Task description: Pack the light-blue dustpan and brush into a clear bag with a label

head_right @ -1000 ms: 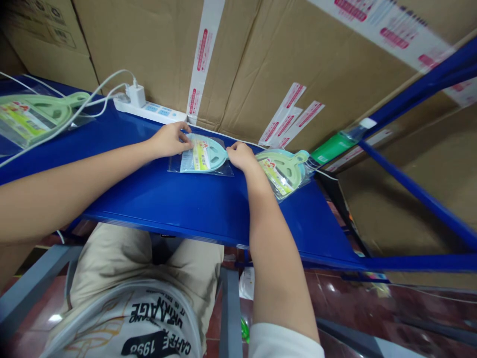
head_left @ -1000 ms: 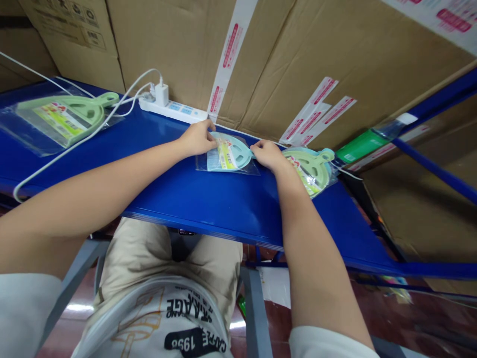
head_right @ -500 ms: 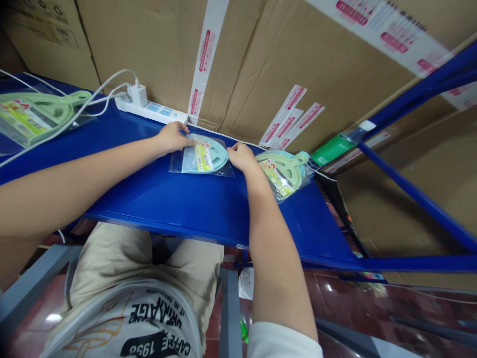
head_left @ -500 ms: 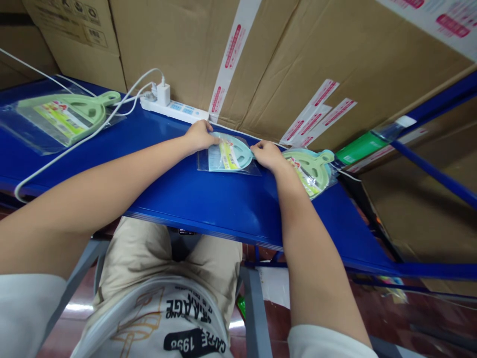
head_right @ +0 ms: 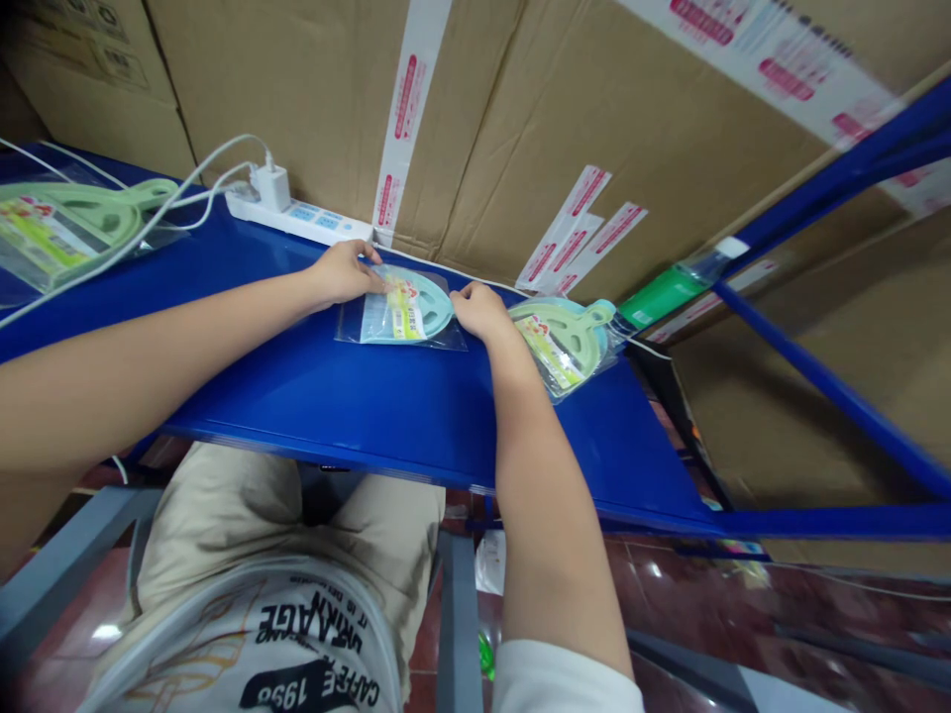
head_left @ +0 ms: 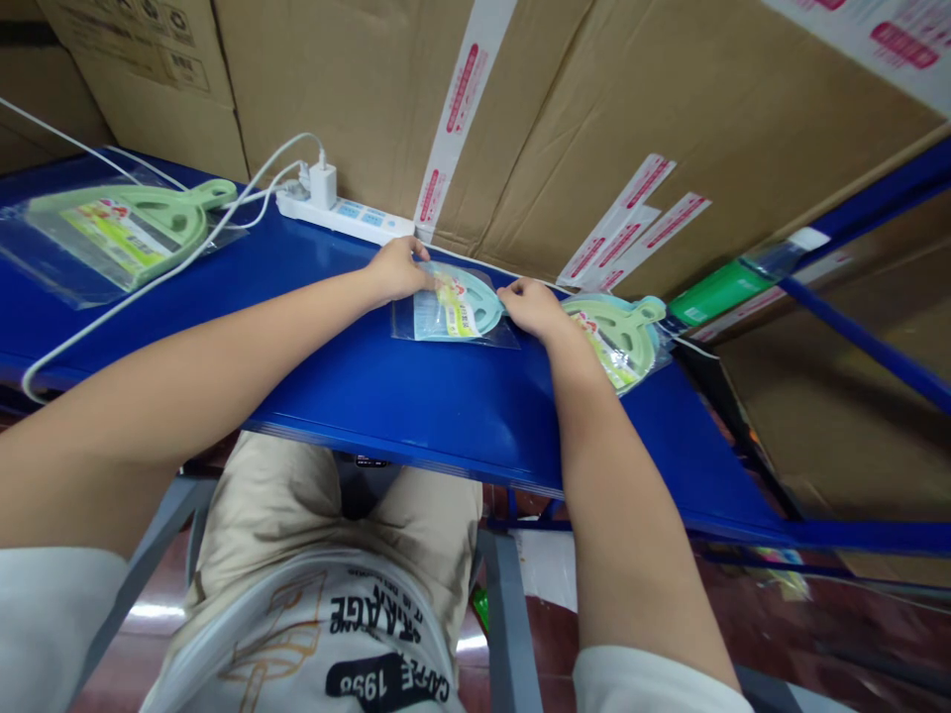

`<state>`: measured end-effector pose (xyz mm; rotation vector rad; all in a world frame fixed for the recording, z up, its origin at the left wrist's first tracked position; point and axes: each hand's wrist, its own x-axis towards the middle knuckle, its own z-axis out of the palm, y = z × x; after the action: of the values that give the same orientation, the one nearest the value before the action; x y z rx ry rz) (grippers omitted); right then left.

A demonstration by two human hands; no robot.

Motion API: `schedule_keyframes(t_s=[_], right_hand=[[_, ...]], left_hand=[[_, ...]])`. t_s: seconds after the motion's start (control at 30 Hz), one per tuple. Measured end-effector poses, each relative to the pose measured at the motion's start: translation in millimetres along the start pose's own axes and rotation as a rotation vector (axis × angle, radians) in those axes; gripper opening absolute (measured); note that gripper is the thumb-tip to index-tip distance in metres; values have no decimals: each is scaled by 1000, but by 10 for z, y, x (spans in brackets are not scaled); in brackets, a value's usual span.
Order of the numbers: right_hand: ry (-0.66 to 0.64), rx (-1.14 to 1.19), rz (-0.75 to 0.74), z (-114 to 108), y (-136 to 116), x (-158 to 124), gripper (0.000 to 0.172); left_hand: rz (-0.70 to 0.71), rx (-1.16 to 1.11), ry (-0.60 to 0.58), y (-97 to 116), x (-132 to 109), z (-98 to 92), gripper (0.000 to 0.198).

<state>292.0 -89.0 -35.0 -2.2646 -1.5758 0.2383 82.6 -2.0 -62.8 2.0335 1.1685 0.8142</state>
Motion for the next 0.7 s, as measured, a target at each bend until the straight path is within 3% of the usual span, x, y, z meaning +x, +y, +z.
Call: schedule_keyframes(t_s=[0.1,0.33,0.57,0.7], right_hand=[[3,-6,15,-5,-13,-8,18],[5,14,8,-5,-20,-6,16],[5,-13,12,9,-6,11,16],[2,-8,-13,-3,19,17,16]], left_hand=[[-86,-32,-6,57,-44,-10,47],[-34,57,-38,173,-159,-90,30],[-59,54,87,201,-164,-85,38],[4,157,73,225,-198,-145,38]])
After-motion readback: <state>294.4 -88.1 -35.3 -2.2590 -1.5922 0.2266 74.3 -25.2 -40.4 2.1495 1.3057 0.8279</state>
